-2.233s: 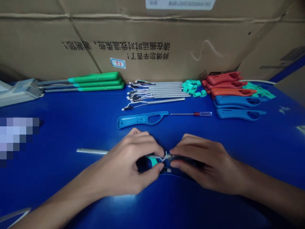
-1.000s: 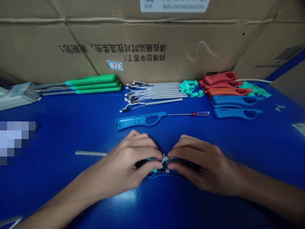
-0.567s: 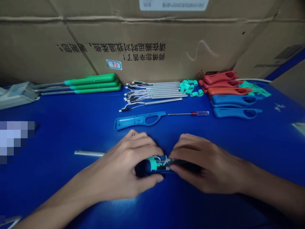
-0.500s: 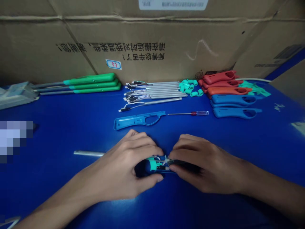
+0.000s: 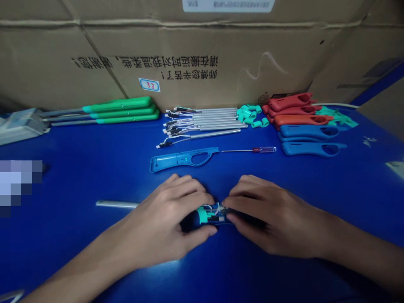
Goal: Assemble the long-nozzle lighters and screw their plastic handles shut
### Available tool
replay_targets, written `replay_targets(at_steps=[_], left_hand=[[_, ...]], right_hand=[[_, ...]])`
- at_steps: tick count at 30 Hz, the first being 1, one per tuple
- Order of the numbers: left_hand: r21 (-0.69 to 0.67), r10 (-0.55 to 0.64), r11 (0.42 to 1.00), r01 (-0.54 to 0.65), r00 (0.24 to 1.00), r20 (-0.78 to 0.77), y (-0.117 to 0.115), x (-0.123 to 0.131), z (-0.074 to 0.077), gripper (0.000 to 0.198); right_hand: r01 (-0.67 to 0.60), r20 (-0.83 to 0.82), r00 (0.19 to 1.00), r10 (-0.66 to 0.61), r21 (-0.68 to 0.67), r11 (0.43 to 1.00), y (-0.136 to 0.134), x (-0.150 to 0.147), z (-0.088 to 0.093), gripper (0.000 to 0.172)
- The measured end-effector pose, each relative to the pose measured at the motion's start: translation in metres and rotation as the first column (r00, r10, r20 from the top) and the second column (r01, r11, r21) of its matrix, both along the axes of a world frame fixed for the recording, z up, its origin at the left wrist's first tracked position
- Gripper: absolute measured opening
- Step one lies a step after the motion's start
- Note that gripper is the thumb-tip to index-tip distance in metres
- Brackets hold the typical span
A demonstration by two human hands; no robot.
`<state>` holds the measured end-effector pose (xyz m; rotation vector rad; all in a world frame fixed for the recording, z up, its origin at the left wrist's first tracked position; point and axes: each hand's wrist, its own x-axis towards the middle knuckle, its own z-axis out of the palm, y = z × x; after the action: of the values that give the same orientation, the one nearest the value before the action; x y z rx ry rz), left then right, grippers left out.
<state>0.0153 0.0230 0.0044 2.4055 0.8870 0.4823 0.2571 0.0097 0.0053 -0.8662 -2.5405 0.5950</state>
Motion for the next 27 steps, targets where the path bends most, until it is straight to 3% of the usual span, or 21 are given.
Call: replay_targets(at_steps=[11,27], left_hand=[[0.015,0.000,1.000,0.000,1.000,0.029,-0.0019,0.0015,-0.0004,0.018],[0.057,-0.045,0.997,0.043,0.998,0.040,0.0004,0.0015,-0.0003,0.015]], right_hand=[[0.047,0.017,0.999,-0.049,0.085,0.995,-0.0015,-0.0013,0.0006,0.017],[0.102,0.026,0.995,-0.101,-0.043,0.994,0.0001,0.0014,-0.0016,0.014]])
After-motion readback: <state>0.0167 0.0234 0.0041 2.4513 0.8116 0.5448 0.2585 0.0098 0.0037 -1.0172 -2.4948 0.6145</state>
